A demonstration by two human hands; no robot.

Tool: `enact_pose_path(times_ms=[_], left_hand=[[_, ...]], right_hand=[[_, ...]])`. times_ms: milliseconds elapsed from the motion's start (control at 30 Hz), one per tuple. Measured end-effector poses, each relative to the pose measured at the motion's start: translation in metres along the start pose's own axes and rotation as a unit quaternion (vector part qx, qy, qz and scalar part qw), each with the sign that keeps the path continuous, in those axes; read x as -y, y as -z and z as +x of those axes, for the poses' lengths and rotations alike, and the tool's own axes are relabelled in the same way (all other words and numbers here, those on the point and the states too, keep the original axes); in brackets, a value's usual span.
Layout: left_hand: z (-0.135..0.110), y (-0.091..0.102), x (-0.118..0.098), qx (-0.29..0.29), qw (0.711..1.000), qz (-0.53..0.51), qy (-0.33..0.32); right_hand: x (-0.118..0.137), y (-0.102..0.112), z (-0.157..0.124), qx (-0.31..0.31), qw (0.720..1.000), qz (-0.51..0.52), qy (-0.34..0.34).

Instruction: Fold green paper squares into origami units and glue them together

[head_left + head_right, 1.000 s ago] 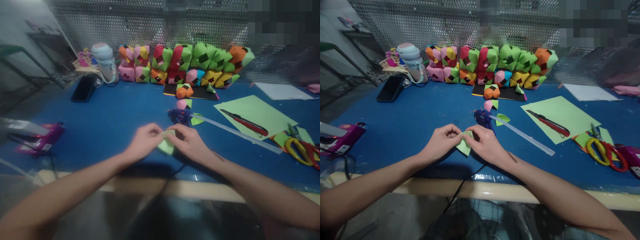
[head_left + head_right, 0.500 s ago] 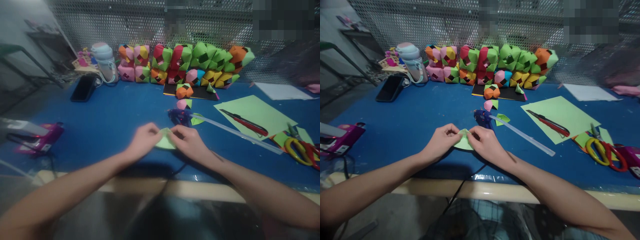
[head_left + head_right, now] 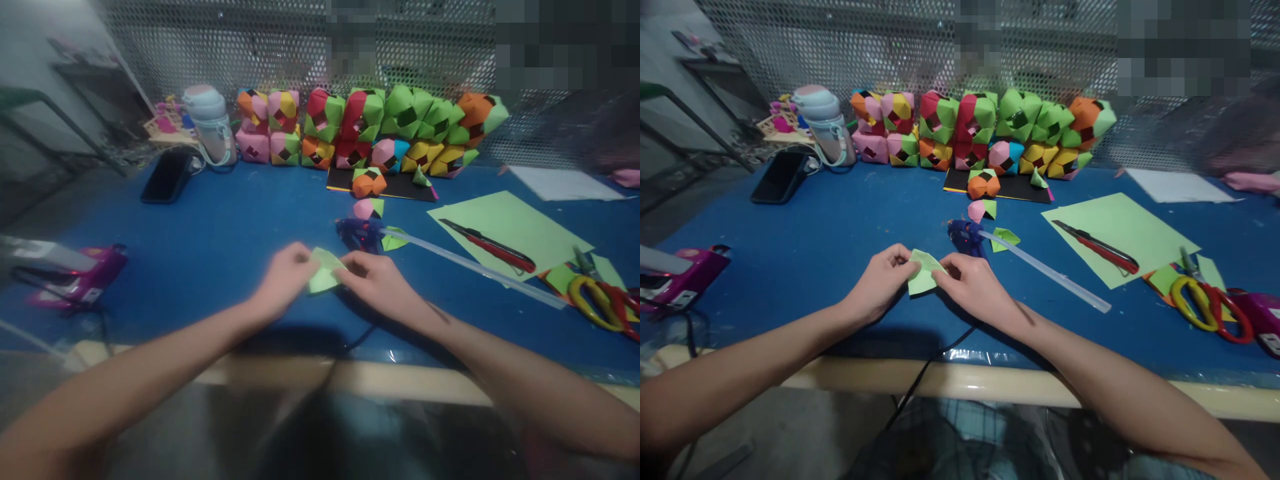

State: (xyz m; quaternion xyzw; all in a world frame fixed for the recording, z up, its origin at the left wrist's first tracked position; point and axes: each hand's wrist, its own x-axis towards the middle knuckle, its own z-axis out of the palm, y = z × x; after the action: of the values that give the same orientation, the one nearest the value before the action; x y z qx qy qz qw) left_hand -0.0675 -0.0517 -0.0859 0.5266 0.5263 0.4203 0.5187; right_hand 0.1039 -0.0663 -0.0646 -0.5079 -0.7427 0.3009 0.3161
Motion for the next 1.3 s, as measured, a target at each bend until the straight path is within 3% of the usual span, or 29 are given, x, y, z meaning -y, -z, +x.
enact_pose_path(times_ms=[167, 333, 467, 633, 900, 1100, 1200, 1300], left_hand=[[-0.003, -0.003, -0.006, 0.037, 0.999, -0.011, 0.000], [-0.006, -0.003, -0.011, 0.085, 0.995, 0.059, -0.015], [-0.007, -0.001, -0.011, 0.071, 0.992, 0.096, -0.029], [-0.006, 0.001, -0.012, 0.083, 0.993, 0.071, -0.040], [0.003, 0.005, -0.005, 0.057, 0.997, 0.050, -0.033], [-0.001, 0.005, -0.012, 0.110, 0.988, 0.088, -0.063], [-0.003, 0.007, -0.014, 0.128, 0.988, 0.056, -0.059], [0.000, 0.009, -0.010, 0.131, 0.991, -0.017, -0.030]], right_hand=[[-0.003, -0.002, 0.001, -0.021, 1.000, -0.003, 0.008], [-0.001, -0.002, 0.000, 0.010, 0.999, -0.002, 0.031], [0.001, -0.002, -0.002, 0.021, 0.999, 0.000, 0.028], [0.001, -0.002, -0.002, -0.008, 0.999, 0.003, 0.038], [0.006, 0.004, -0.001, 0.012, 0.999, 0.029, -0.012], [0.008, 0.006, -0.002, 0.007, 1.000, -0.009, 0.018], [0.009, 0.015, -0.004, 0.042, 0.998, -0.037, 0.017], [0.007, 0.035, -0.010, 0.144, 0.988, -0.051, -0.016]])
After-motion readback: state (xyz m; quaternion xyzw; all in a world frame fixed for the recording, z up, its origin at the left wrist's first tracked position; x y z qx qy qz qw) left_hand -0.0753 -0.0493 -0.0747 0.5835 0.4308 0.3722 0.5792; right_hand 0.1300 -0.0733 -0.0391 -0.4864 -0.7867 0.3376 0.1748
